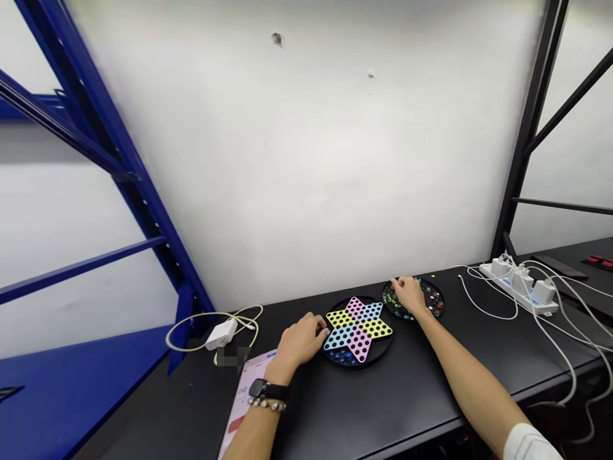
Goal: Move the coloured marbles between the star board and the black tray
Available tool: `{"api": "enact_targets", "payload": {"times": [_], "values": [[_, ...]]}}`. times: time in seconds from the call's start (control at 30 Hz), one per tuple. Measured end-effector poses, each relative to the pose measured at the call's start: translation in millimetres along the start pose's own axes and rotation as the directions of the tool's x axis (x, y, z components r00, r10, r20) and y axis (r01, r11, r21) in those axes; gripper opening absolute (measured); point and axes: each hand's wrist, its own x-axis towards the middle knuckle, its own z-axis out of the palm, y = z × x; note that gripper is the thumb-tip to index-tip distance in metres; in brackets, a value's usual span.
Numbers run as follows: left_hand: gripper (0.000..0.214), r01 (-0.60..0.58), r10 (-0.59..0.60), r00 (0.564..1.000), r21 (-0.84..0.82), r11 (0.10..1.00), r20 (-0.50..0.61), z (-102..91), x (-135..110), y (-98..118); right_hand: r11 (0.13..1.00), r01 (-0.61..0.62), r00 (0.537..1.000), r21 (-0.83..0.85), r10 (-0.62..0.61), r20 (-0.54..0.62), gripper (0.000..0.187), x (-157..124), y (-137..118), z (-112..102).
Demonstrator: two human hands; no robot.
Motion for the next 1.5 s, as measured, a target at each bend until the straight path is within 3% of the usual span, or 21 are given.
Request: {"api": "enact_targets", "payload": {"times": [0.13,0.23,0.33,0.43,0.5,0.63,0.73,0.93,1.07,1.2,1.37,1.5], "values": [[0.019,-0.023,0.024,0.998,-0.01,1.0,0.056,5.2,0,1,0.977,-0.056,0.997,-0.208,0.065,0.037,0.039,6,16,-3],[0.017,-0.037,0.037,0.998,0.002,0.999,0.048,3.0,0,1,0.969,0.021,1.0,-0.247,-0.017,0.019,0.036,5,10,0],[0.017,-0.013,0.013,1.0,0.005,1.0,-0.008,-2.2,-2,2,0.973,0.131,0.99,-0.192,-0.136,-0.017,0.034,-2,-5,4],[0.019,-0.013,0.003,0.994,-0.084,0.996,-0.112,-7.0,-4,8,0.969,0.246,0.966,-0.01,-0.244,0.086,0.035,-17,-27,12],[0.018,-0.067,0.039,0.984,-0.16,0.985,-0.175,-8.4,-5,16,0.94,0.312,0.917,0.137,-0.336,0.215,0.039,-31,-43,21],[0.017,-0.157,0.102,0.966,-0.227,0.961,-0.239,-5.6,-8,33,0.849,0.385,0.762,0.362,-0.514,0.395,0.042,-59,-70,38],[0.015,-0.196,0.134,0.959,-0.242,0.95,-0.249,-1.7,-8,36,0.819,0.359,0.723,0.447,-0.547,0.422,0.042,-72,-78,44],[0.019,-0.308,0.239,0.934,-0.259,0.916,-0.265,0.8,-9,35,0.833,0.31,0.737,0.458,-0.515,0.437,0.037,-68,-74,45],[0.022,-0.274,0.22,0.947,-0.231,0.934,-0.232,-1.8,-11,36,0.928,0.353,0.886,0.117,-0.372,0.277,0.023,-44,-57,32],[0.021,-0.207,0.21,0.978,-0.202,0.957,-0.006,-1.9,-12,30,0.947,0.221,0.975,-0.234,-0.205,0.091,0.014,-15,-22,13],[0.021,-0.204,0.23,0.97,-0.25,0.947,0.081,-0.6,-12,24,0.906,0.035,0.999,-0.421,-0.036,0.005,0.028,3,14,3],[0.022,-0.216,0.252,0.962,-0.276,0.937,0.102,-0.6,-12,20,0.925,0.091,0.995,-0.368,-0.069,0.071,0.032,0,9,7]]}}
